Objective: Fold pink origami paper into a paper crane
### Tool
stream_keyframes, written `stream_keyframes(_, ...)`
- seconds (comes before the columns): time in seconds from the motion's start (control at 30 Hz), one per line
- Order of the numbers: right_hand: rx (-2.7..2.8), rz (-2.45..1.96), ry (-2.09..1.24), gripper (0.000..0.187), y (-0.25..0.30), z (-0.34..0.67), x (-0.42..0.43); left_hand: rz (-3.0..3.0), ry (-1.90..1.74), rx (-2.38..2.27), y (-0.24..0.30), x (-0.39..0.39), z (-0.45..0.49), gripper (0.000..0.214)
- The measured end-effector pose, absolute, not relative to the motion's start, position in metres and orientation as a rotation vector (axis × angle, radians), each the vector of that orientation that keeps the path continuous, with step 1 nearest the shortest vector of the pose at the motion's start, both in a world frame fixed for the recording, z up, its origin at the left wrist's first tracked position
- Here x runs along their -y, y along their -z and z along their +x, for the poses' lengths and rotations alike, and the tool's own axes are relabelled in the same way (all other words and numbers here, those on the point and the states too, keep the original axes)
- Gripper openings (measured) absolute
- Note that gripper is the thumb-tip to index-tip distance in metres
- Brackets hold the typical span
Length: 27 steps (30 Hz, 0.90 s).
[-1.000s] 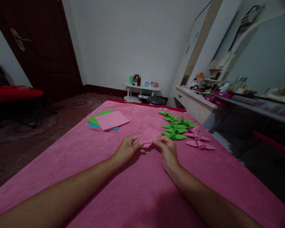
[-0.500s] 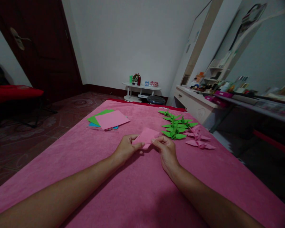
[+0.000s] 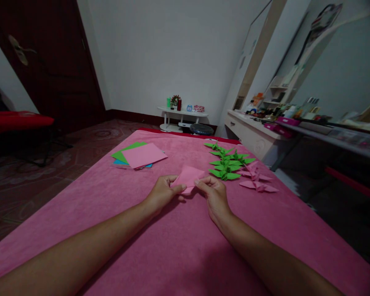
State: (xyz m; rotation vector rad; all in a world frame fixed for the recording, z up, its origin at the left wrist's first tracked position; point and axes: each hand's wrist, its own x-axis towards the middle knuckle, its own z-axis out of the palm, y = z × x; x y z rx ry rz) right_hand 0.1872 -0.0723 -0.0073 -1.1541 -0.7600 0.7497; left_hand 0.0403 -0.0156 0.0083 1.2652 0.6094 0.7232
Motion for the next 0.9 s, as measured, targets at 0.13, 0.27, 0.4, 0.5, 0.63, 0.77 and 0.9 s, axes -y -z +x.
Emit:
stream_keyframes(0.13,0.788,-1.187,-0.714,0.019,0.0055,0.1863,0.0719,1.264,-0.703,-0.638,-0.0080,0.0132,0.0381,0.033)
stream_keyframes(0.27,0.838,-1.187,-0.704,0.019,0.0020,0.1842,0.0724,1.299,-0.677,-0.630,-0.0066,0.0103,0.0351,0.030)
stream_keyframes(0.4,0.768,-1.100,-0.774,0.024,0.0023,0.1843,0.0722,1.284,-0.677,-0.647,-0.0053,0.0097,0.0346,0.031)
stream_keyframes(0.5,0.749,-1.070,-0.802,0.036,0.0045,0.1863,0.0715,1.287,-0.678,-0.650,-0.0061,0.0107,0.0350,0.034)
stream_keyframes(0.63,0.749,-1.057,-0.791,0.045,0.0046,0.1878,0.0711,1.285,-0.685,-0.689,-0.0097,0.0128,0.0351,0.035)
stream_keyframes(0.77,0.778,-1.037,-0.917,0.039,0.0037,0.1875,0.0701,1.288,-0.692,-0.725,-0.0116,0.0137,0.0354,0.033)
stream_keyframes(0.9,0.831,-1.029,-0.979,0.035,0.0054,0.1870,0.0689,1.309,-0.680,-0.736,-0.0105,0.0141,0.0357,0.032)
